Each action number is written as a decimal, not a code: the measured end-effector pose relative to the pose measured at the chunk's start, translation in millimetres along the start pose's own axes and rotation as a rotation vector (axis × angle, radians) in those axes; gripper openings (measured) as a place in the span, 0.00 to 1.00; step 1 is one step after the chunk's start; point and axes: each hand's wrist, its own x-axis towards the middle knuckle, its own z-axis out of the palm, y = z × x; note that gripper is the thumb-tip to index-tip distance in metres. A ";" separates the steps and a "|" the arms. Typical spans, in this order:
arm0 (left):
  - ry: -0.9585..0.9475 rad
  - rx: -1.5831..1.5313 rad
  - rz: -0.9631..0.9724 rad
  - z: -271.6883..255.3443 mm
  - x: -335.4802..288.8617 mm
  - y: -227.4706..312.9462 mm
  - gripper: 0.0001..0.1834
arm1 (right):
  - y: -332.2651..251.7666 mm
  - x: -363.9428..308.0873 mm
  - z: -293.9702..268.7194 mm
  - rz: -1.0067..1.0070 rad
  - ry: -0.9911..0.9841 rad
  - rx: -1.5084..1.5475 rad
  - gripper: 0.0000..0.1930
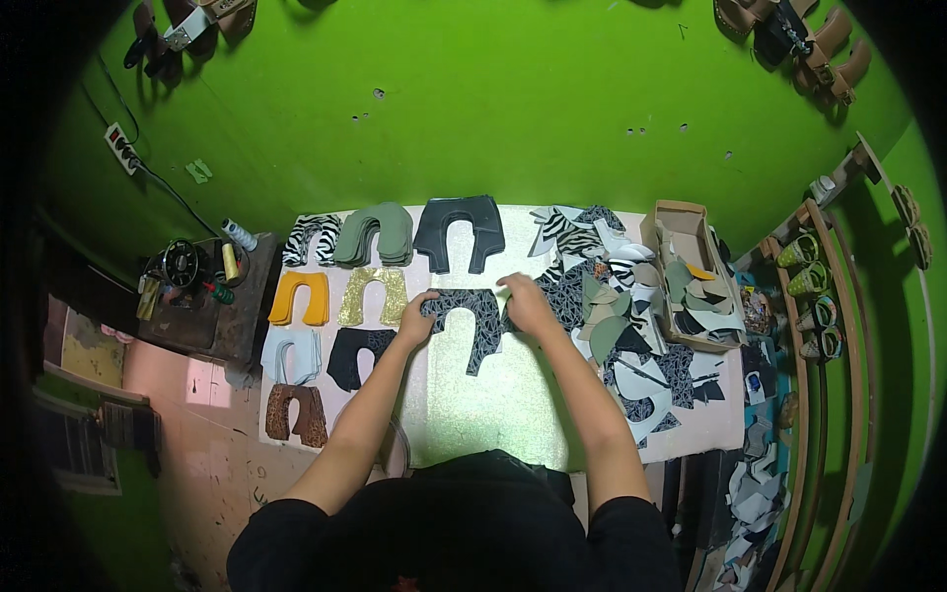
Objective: Organizing and sorting various pre-cut shoe upper leather/fabric components on a work surface.
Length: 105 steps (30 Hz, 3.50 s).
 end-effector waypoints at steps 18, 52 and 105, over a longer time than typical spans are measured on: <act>0.107 0.258 0.077 14.7 4.9 12.9 0.21 | 29.2 -13.4 -1.0 0.117 -0.068 -0.276 0.20; -0.417 -0.448 -0.080 -5.6 -32.2 111.2 0.22 | -55.3 11.6 -74.8 -0.064 -0.393 0.136 0.14; 0.192 0.710 -0.048 22.2 -27.2 35.6 0.17 | -13.6 -35.3 74.2 0.480 0.191 0.022 0.20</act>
